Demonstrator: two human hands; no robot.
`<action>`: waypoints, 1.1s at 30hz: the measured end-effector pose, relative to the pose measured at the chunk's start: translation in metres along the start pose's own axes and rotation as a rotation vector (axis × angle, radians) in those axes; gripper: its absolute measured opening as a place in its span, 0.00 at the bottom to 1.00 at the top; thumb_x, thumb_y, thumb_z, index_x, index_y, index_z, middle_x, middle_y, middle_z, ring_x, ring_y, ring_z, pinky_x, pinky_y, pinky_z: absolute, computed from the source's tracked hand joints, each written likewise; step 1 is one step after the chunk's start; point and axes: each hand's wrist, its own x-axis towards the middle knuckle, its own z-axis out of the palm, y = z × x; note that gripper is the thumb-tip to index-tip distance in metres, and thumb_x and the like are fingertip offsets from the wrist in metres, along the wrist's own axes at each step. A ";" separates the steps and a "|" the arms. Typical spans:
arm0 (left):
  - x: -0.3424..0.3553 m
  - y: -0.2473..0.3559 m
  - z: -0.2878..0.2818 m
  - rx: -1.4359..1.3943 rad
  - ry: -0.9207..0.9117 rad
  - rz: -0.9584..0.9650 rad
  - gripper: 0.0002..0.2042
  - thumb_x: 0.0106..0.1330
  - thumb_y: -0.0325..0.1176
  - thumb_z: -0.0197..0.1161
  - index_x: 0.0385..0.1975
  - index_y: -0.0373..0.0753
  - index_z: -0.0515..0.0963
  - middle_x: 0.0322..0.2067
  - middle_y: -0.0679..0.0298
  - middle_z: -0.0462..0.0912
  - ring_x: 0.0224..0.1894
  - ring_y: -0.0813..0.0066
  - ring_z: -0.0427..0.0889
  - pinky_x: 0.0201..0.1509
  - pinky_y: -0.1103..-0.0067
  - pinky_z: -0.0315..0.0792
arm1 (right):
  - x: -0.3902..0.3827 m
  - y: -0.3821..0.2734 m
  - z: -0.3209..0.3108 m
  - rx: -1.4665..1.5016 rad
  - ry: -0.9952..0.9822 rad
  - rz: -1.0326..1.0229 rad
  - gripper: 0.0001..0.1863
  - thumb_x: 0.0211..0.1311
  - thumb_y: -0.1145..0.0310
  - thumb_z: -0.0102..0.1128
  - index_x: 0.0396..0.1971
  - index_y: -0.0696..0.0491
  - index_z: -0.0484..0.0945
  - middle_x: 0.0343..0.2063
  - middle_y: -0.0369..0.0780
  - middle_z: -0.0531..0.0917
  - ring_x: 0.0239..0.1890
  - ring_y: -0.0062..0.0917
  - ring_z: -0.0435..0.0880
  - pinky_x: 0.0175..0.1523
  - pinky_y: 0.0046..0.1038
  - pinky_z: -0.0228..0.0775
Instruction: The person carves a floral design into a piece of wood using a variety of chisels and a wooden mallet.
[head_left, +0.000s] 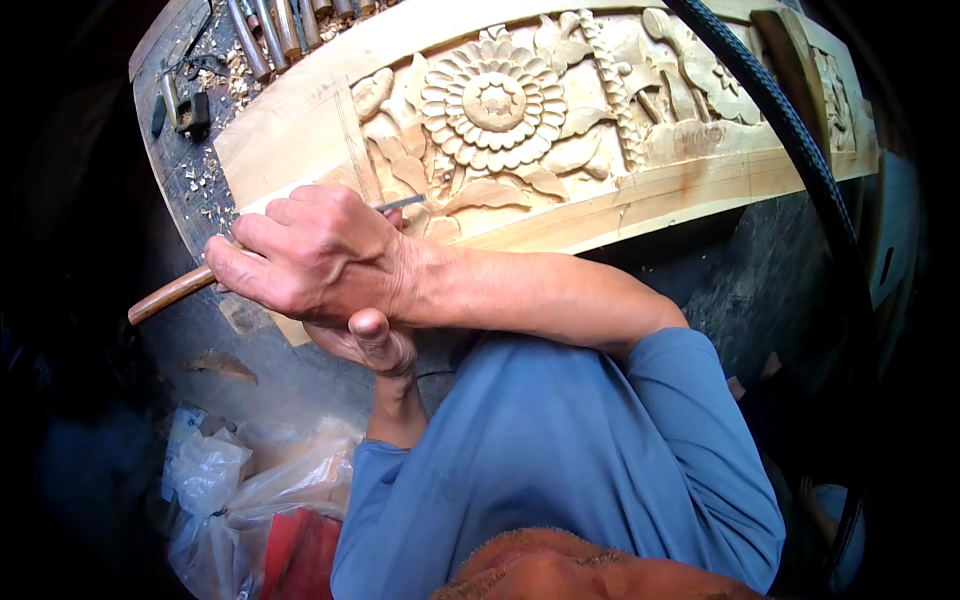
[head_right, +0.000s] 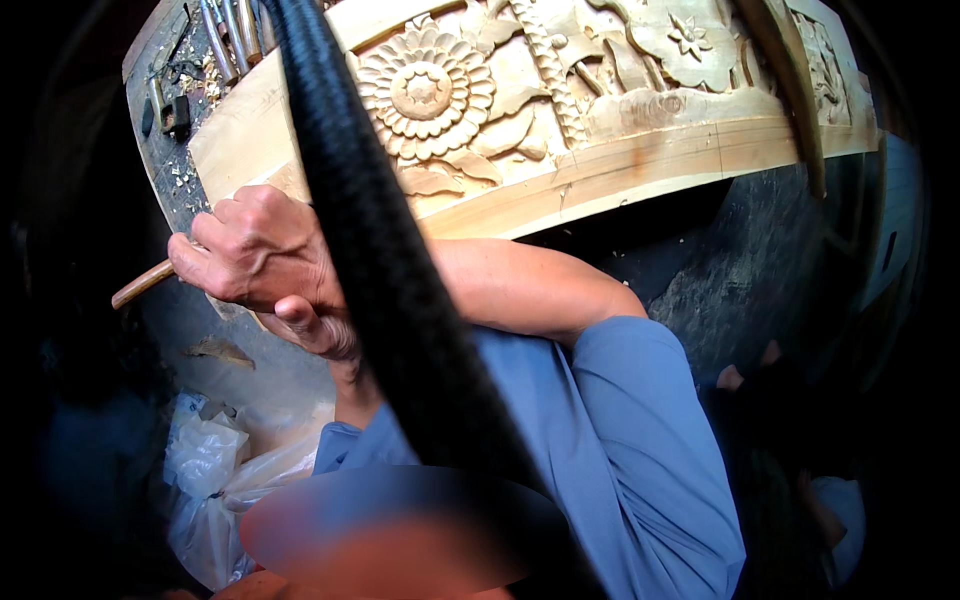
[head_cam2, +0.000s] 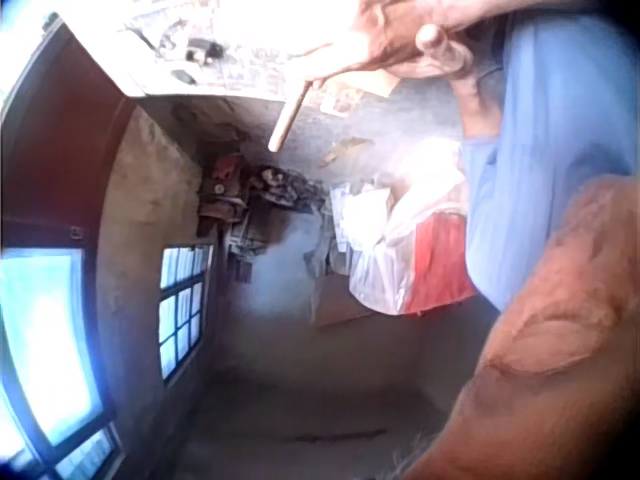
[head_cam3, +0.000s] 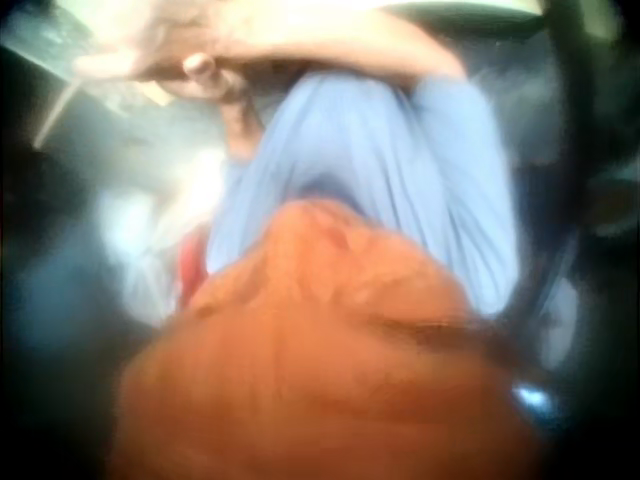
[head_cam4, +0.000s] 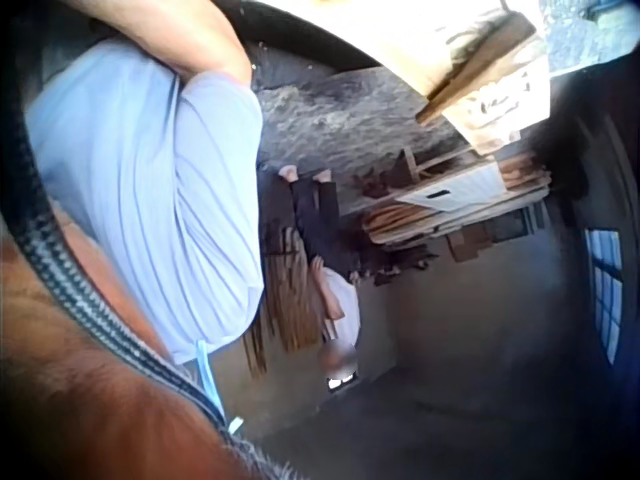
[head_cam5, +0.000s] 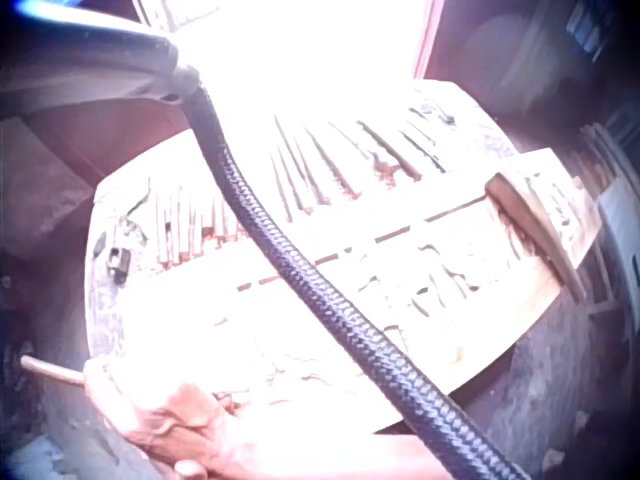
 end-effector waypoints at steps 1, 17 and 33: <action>0.002 0.000 0.001 0.000 -0.002 -0.003 0.58 0.56 0.70 0.75 0.74 0.27 0.61 0.61 0.54 0.77 0.64 0.65 0.77 0.69 0.70 0.71 | 0.000 0.001 0.000 0.000 0.006 0.011 0.08 0.66 0.69 0.72 0.44 0.50 0.86 0.26 0.37 0.87 0.25 0.26 0.88 0.28 0.26 0.80; 0.002 0.002 0.004 0.023 0.009 -0.029 0.63 0.53 0.72 0.76 0.76 0.28 0.57 0.66 0.55 0.71 0.69 0.65 0.72 0.73 0.69 0.67 | 0.004 0.003 -0.002 -0.014 0.074 0.085 0.08 0.63 0.68 0.73 0.41 0.49 0.86 0.24 0.37 0.85 0.24 0.28 0.87 0.27 0.28 0.79; 0.003 0.008 0.009 0.052 0.026 -0.042 0.68 0.49 0.74 0.78 0.79 0.28 0.53 0.71 0.56 0.66 0.73 0.66 0.67 0.77 0.68 0.62 | 0.013 0.010 0.001 -0.025 0.185 0.228 0.08 0.61 0.67 0.75 0.38 0.49 0.85 0.22 0.38 0.83 0.24 0.30 0.86 0.27 0.29 0.79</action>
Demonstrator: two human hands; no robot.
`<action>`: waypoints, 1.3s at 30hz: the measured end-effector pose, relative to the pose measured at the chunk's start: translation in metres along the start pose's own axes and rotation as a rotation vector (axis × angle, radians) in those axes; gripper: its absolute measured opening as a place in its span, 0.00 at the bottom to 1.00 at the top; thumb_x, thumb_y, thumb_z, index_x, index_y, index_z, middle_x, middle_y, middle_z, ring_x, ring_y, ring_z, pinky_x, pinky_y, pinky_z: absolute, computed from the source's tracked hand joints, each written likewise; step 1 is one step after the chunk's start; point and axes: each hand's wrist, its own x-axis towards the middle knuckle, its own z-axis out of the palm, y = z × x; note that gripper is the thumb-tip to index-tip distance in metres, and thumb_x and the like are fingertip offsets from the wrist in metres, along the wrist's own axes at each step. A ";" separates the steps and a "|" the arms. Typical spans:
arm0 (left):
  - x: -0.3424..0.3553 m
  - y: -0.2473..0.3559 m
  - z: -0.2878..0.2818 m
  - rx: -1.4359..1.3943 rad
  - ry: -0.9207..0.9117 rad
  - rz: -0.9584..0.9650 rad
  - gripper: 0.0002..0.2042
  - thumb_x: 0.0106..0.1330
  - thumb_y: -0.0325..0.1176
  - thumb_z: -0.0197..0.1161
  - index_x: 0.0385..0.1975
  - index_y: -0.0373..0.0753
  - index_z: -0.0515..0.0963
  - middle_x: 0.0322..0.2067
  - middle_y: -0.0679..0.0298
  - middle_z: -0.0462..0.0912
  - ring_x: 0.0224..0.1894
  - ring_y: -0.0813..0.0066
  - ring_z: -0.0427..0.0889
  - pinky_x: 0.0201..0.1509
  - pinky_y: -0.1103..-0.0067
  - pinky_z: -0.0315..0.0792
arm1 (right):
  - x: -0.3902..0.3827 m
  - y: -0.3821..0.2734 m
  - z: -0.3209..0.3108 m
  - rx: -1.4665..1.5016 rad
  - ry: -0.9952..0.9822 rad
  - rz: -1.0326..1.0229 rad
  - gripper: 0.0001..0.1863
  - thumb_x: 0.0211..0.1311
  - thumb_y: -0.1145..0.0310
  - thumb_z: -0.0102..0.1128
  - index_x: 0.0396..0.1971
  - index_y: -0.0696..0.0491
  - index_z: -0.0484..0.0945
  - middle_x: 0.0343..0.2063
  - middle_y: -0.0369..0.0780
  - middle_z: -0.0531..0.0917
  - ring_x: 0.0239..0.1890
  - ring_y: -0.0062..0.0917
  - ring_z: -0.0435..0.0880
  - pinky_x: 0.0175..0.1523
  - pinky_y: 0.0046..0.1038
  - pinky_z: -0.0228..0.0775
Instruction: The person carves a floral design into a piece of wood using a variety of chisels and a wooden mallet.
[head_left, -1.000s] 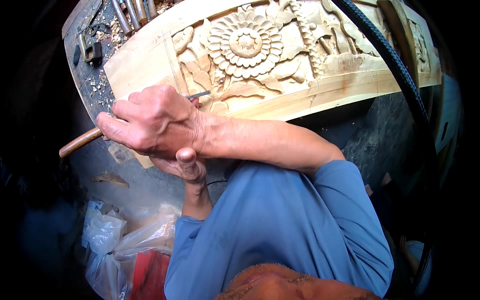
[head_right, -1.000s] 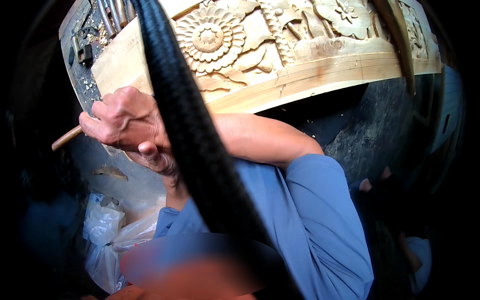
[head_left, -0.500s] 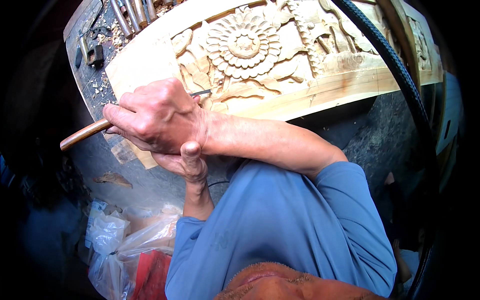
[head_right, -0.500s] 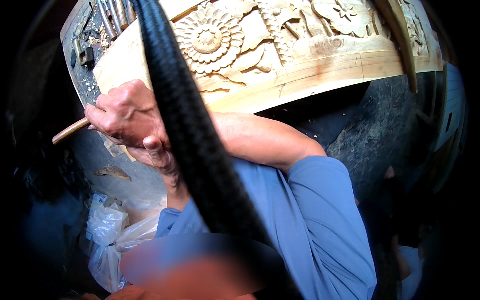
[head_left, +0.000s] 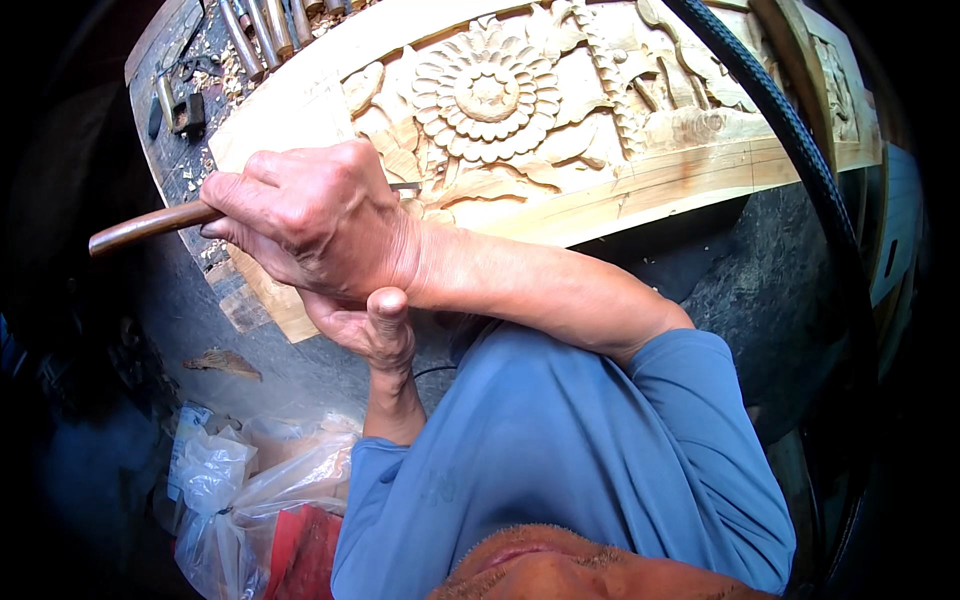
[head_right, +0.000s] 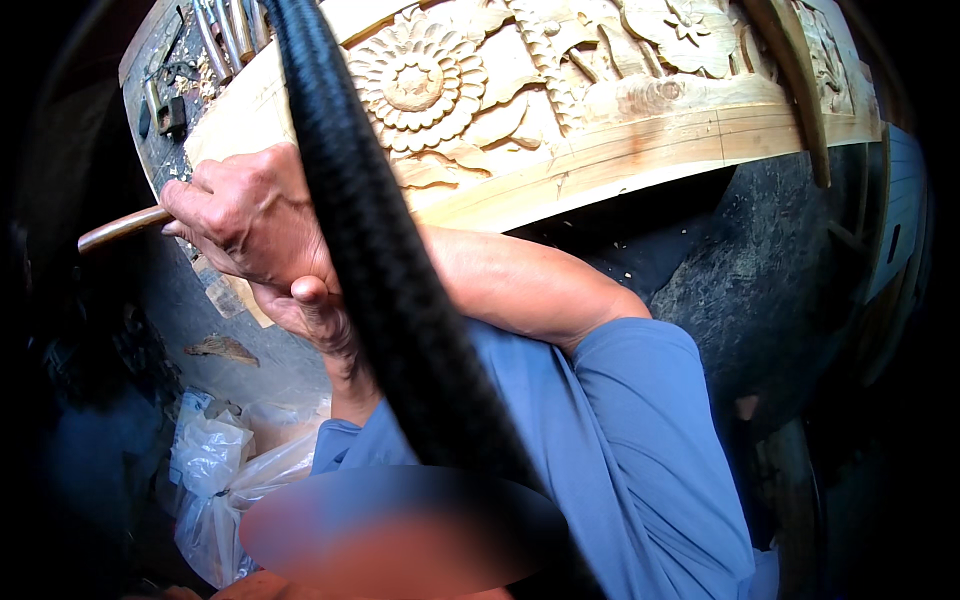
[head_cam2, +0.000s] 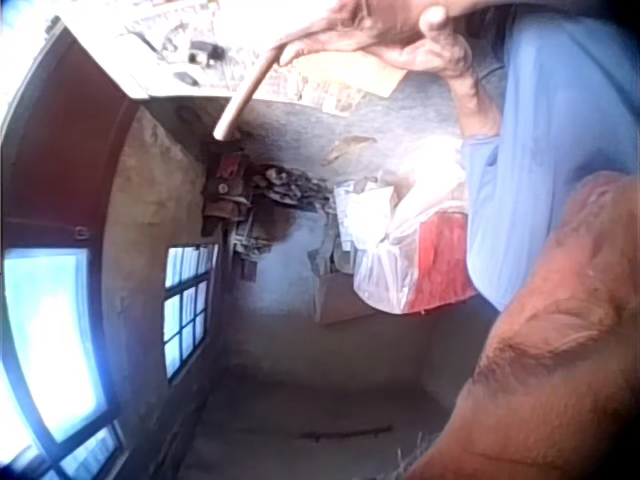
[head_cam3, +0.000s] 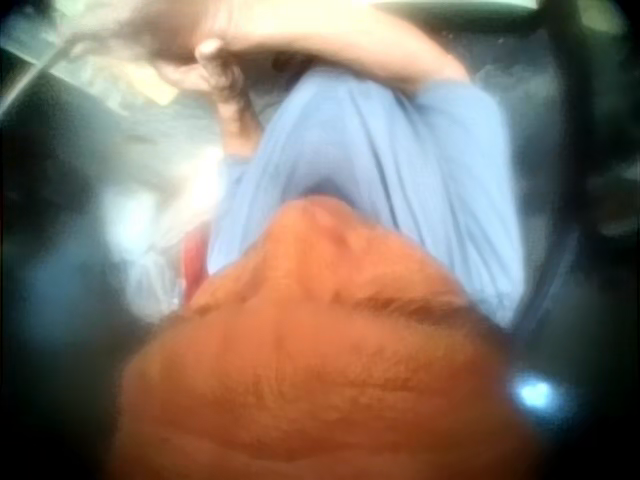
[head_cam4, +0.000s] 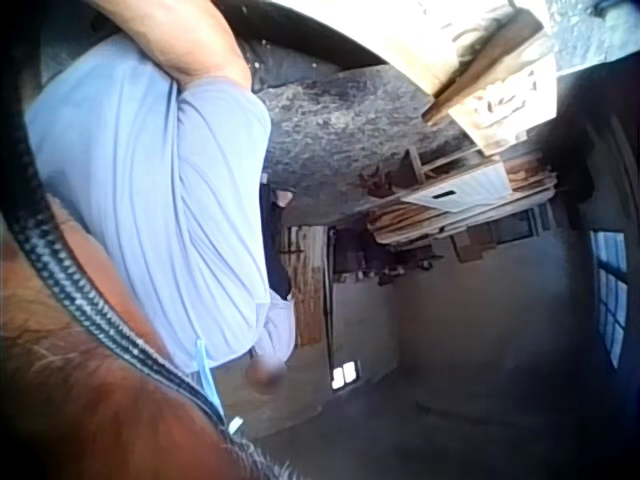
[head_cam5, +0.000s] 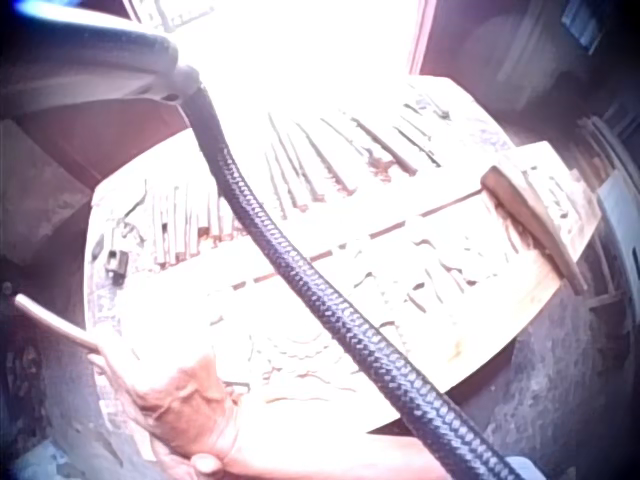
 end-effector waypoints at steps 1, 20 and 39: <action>-0.001 0.002 0.000 0.004 -0.001 -0.003 0.68 0.49 0.74 0.78 0.79 0.29 0.52 0.71 0.56 0.65 0.74 0.66 0.67 0.77 0.68 0.62 | 0.000 0.001 0.000 -0.007 0.004 0.000 0.08 0.61 0.67 0.75 0.38 0.49 0.85 0.22 0.38 0.83 0.24 0.31 0.86 0.27 0.30 0.79; 0.018 -0.001 0.009 -0.089 -0.068 0.037 0.57 0.59 0.57 0.79 0.77 0.25 0.54 0.68 0.52 0.70 0.70 0.62 0.72 0.75 0.66 0.64 | 0.006 0.006 -0.018 0.093 -0.166 0.196 0.13 0.60 0.64 0.70 0.34 0.56 0.77 0.28 0.42 0.76 0.28 0.32 0.82 0.32 0.29 0.76; -0.011 -0.012 -0.003 -0.014 -0.052 0.056 0.46 0.63 0.52 0.75 0.71 0.26 0.60 0.62 0.50 0.75 0.66 0.59 0.75 0.72 0.64 0.68 | -0.015 -0.008 -0.021 -0.031 -0.200 -0.216 0.12 0.59 0.64 0.73 0.37 0.53 0.81 0.24 0.38 0.76 0.23 0.30 0.81 0.26 0.30 0.72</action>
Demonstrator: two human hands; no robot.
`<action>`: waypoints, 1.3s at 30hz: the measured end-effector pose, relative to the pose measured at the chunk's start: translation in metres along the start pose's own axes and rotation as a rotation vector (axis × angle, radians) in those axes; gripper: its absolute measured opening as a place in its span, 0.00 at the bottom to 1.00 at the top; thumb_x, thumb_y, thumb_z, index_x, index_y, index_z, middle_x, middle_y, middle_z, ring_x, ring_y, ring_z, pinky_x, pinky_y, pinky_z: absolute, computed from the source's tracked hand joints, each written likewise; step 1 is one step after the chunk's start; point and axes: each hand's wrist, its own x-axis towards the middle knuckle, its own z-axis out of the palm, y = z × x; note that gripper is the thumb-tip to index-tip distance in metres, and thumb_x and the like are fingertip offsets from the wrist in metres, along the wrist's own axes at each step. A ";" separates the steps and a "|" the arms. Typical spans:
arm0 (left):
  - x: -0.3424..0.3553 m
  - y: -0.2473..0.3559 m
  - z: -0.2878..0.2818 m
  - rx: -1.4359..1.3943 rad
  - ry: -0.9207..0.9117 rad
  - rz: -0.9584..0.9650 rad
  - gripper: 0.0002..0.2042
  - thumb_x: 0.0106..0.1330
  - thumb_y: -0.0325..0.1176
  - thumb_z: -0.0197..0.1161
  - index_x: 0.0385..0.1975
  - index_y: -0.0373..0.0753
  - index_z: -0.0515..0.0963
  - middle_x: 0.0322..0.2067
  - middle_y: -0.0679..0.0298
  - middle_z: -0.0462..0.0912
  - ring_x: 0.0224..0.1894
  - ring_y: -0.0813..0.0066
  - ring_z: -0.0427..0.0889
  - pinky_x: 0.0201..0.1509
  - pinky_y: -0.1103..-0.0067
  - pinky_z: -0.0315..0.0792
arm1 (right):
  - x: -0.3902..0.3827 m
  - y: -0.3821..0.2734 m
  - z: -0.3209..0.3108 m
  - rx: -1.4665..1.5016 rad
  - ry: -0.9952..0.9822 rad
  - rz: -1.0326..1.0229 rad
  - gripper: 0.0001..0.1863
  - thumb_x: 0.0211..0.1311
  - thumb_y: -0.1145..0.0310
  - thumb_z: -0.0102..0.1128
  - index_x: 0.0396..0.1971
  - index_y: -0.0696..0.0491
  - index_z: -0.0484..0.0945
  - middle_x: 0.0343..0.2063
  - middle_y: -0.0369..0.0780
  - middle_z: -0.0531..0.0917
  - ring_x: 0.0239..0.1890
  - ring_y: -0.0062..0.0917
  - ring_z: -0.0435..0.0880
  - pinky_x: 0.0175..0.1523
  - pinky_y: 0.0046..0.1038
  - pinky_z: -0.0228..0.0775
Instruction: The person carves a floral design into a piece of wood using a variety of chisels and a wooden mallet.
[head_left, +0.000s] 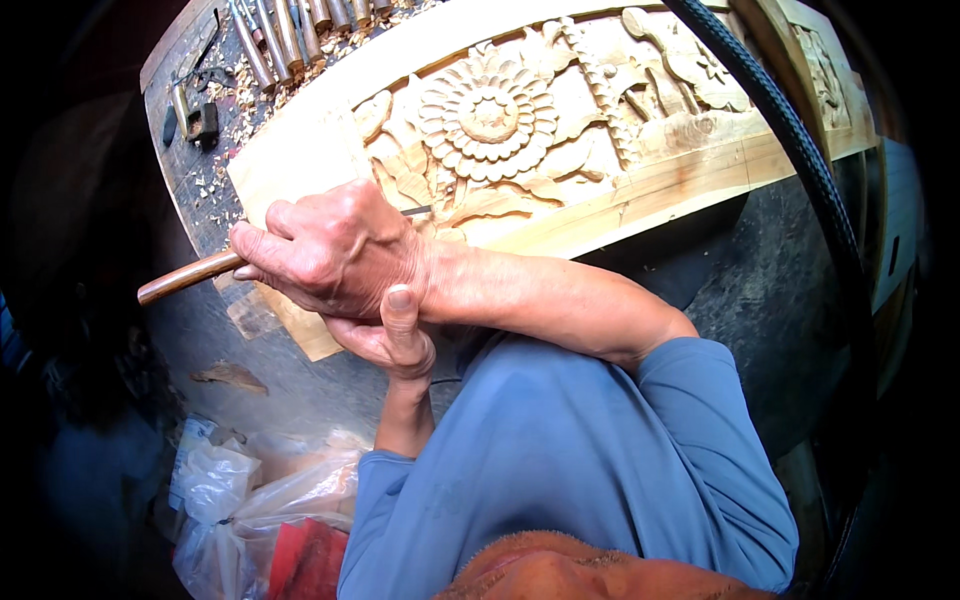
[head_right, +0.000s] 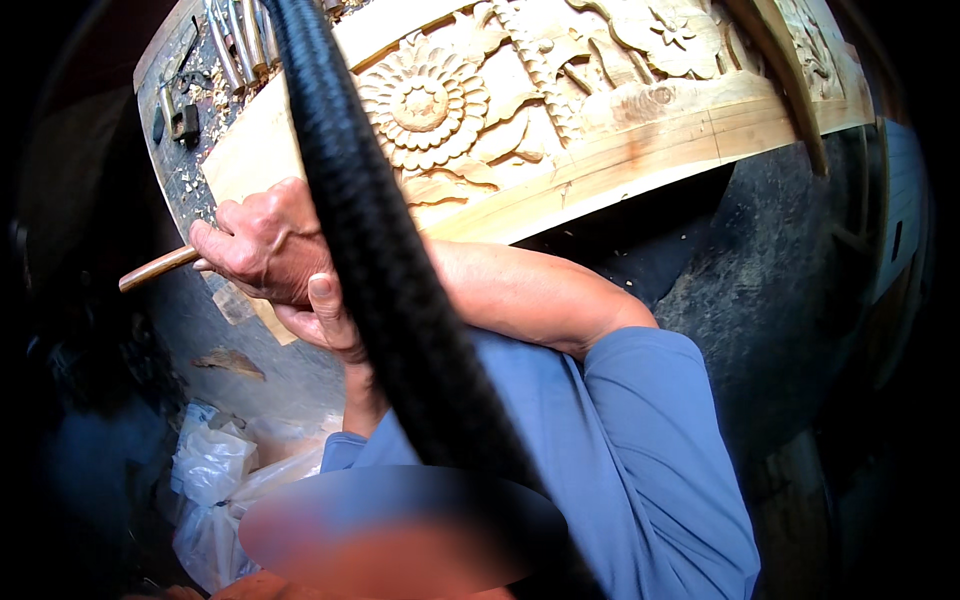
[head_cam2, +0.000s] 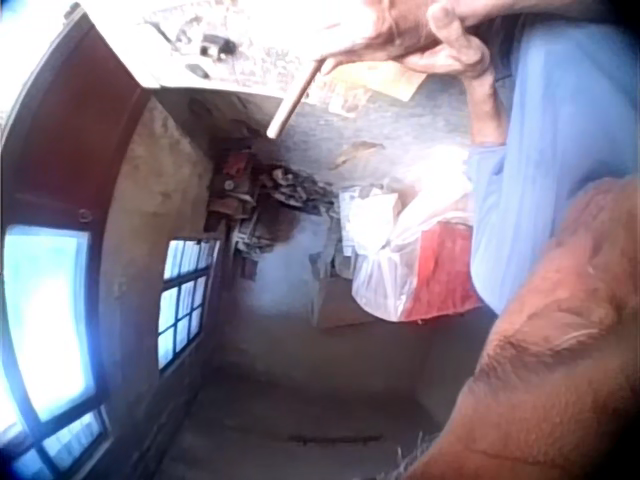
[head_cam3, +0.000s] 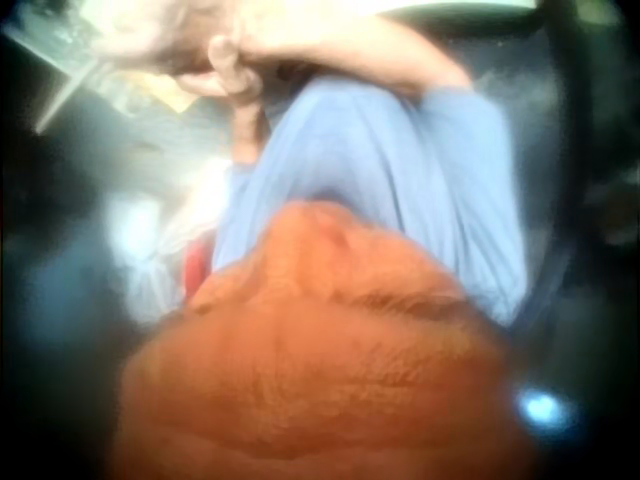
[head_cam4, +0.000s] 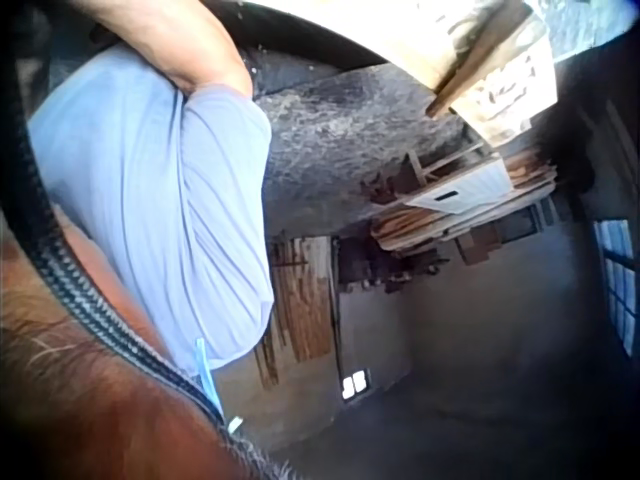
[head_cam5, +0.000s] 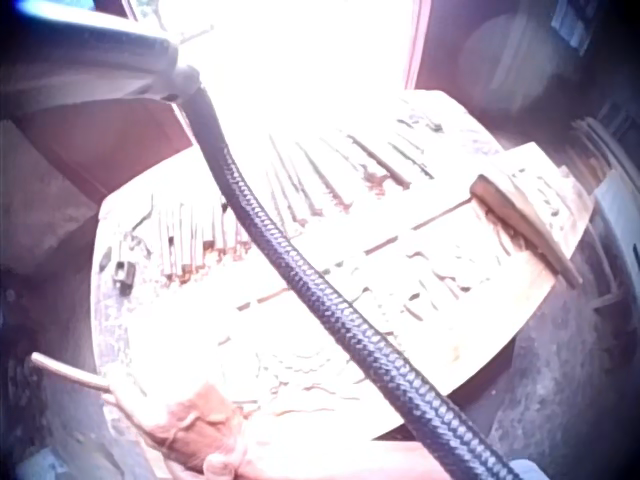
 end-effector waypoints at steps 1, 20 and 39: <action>0.000 0.000 0.001 0.002 0.002 -0.002 0.45 0.64 0.52 0.75 0.70 0.26 0.61 0.61 0.50 0.75 0.66 0.59 0.76 0.72 0.64 0.68 | -0.001 -0.001 0.000 0.003 0.000 0.001 0.12 0.59 0.64 0.73 0.37 0.53 0.81 0.23 0.38 0.76 0.23 0.30 0.81 0.26 0.30 0.72; -0.005 -0.005 0.001 0.024 0.023 0.025 0.31 0.72 0.50 0.69 0.60 0.26 0.76 0.51 0.49 0.86 0.58 0.57 0.85 0.66 0.63 0.76 | 0.010 0.014 -0.001 0.046 0.185 0.137 0.13 0.59 0.68 0.76 0.43 0.51 0.86 0.21 0.36 0.79 0.19 0.26 0.80 0.21 0.29 0.69; -0.010 0.018 0.014 0.771 -0.218 0.768 0.19 0.70 0.50 0.72 0.47 0.40 0.86 0.40 0.65 0.90 0.42 0.69 0.90 0.55 0.70 0.83 | -0.022 -0.008 -0.143 0.797 0.323 0.431 0.35 0.86 0.39 0.32 0.17 0.46 0.60 0.18 0.38 0.74 0.15 0.18 0.58 0.25 0.22 0.54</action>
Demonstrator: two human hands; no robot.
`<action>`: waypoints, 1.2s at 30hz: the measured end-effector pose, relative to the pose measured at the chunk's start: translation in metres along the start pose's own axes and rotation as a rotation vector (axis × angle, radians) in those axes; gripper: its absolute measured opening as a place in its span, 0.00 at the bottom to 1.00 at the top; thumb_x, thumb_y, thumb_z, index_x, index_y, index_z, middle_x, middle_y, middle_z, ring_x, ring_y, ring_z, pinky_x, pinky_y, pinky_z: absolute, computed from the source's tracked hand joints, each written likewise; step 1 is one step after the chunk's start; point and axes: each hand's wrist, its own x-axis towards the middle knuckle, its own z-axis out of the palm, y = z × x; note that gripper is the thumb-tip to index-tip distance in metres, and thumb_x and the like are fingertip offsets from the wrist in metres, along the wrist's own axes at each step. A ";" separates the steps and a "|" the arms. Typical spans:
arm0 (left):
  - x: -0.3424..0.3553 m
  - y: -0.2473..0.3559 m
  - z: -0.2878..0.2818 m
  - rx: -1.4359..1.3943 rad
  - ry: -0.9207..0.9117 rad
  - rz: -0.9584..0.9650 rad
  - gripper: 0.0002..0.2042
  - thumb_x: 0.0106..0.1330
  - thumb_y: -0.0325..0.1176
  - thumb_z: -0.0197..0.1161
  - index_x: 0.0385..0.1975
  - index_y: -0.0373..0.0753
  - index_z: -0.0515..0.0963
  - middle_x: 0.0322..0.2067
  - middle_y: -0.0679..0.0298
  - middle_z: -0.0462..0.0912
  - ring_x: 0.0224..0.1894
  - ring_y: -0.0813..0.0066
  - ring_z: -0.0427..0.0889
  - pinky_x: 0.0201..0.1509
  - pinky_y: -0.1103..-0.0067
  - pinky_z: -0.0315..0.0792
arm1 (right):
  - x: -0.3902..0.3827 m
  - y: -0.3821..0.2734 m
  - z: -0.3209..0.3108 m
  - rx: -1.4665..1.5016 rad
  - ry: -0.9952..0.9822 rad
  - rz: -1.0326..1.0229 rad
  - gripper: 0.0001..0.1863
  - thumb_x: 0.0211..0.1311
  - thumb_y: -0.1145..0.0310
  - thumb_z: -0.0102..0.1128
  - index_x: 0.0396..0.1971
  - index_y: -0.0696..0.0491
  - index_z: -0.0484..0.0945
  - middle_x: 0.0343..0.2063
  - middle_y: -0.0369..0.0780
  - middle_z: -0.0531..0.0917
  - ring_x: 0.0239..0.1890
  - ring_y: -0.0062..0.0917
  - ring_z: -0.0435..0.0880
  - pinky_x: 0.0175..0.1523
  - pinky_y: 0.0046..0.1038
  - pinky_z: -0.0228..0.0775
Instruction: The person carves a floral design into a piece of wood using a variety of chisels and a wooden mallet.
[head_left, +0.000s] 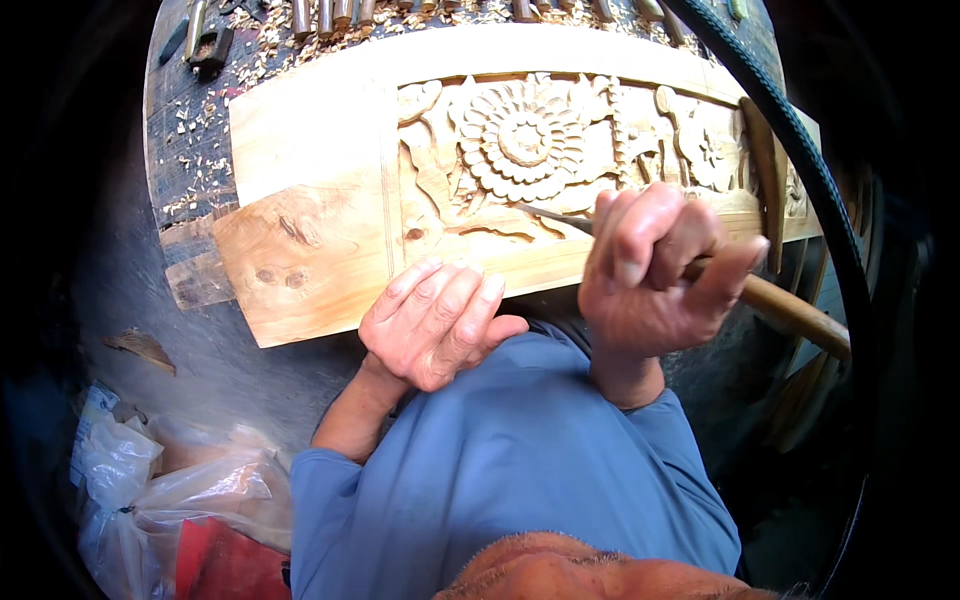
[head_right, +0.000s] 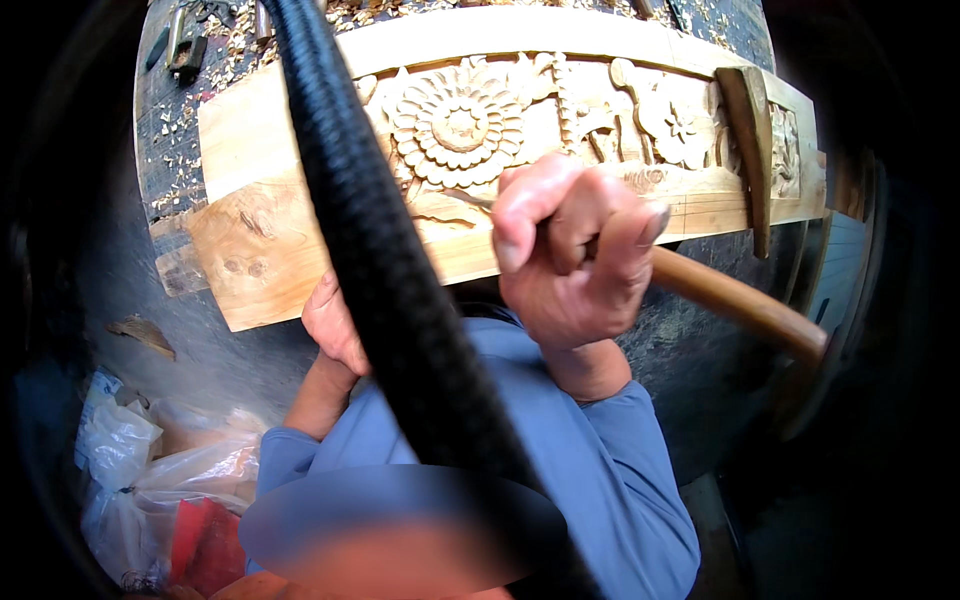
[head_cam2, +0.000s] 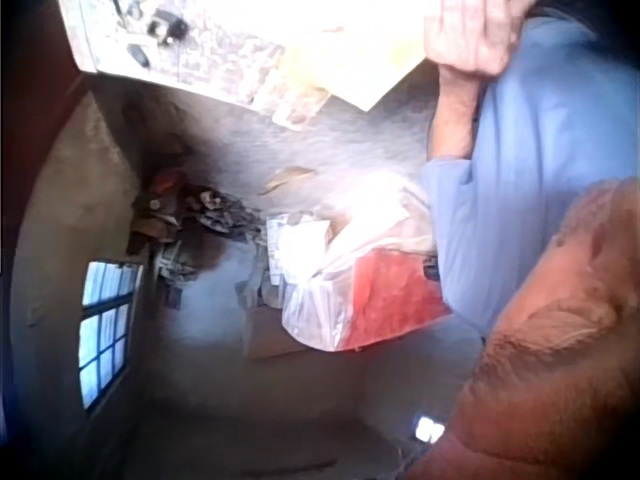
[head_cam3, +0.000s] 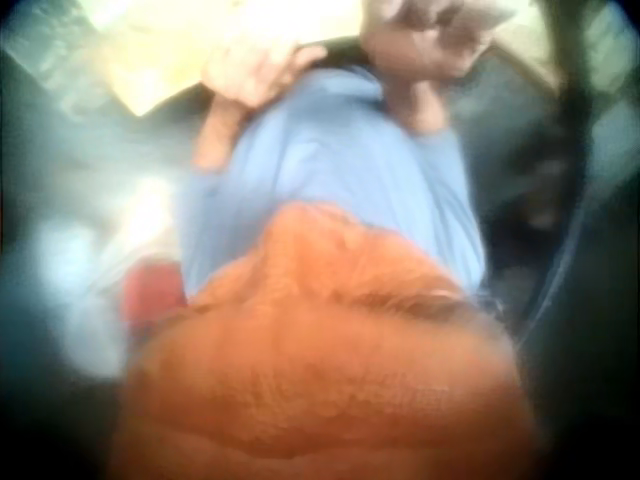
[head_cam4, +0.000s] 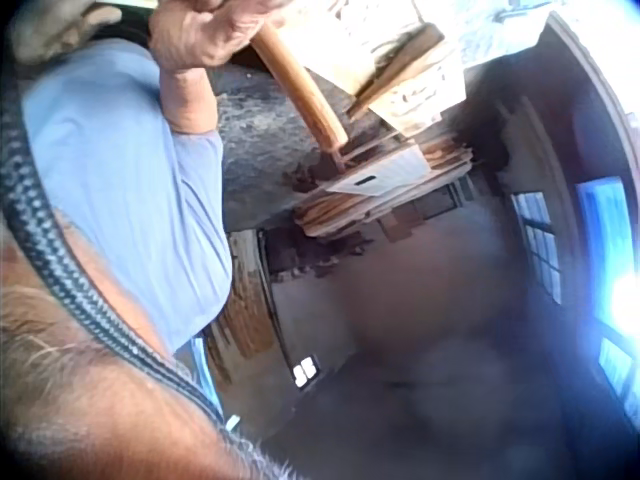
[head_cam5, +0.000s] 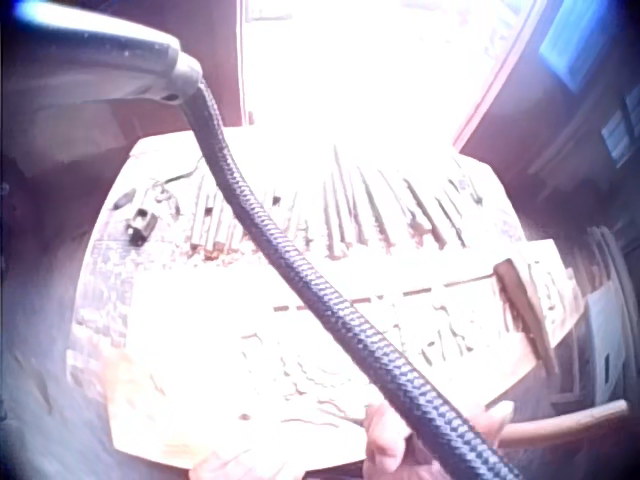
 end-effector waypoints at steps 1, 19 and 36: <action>-0.001 0.000 0.002 -0.005 0.000 0.007 0.20 0.71 0.50 0.72 0.49 0.40 0.86 0.41 0.64 0.90 0.41 0.70 0.90 0.54 0.71 0.83 | -0.001 0.005 0.005 -0.003 0.000 -0.005 0.35 0.85 0.38 0.30 0.17 0.46 0.60 0.18 0.39 0.73 0.15 0.18 0.57 0.25 0.23 0.54; -0.005 -0.004 0.022 0.063 0.053 -0.058 0.19 0.72 0.40 0.71 0.58 0.38 0.85 0.45 0.62 0.90 0.33 0.72 0.84 0.48 0.72 0.81 | -0.013 0.029 0.017 0.057 -0.074 0.129 0.36 0.84 0.36 0.27 0.17 0.46 0.55 0.18 0.44 0.74 0.14 0.22 0.58 0.26 0.29 0.54; -0.001 -0.002 0.022 0.086 0.026 -0.054 0.19 0.73 0.41 0.69 0.57 0.34 0.85 0.44 0.59 0.91 0.32 0.73 0.82 0.47 0.72 0.81 | -0.014 0.037 0.008 -0.066 -0.093 0.138 0.31 0.85 0.46 0.31 0.16 0.46 0.54 0.15 0.41 0.74 0.13 0.22 0.60 0.24 0.29 0.56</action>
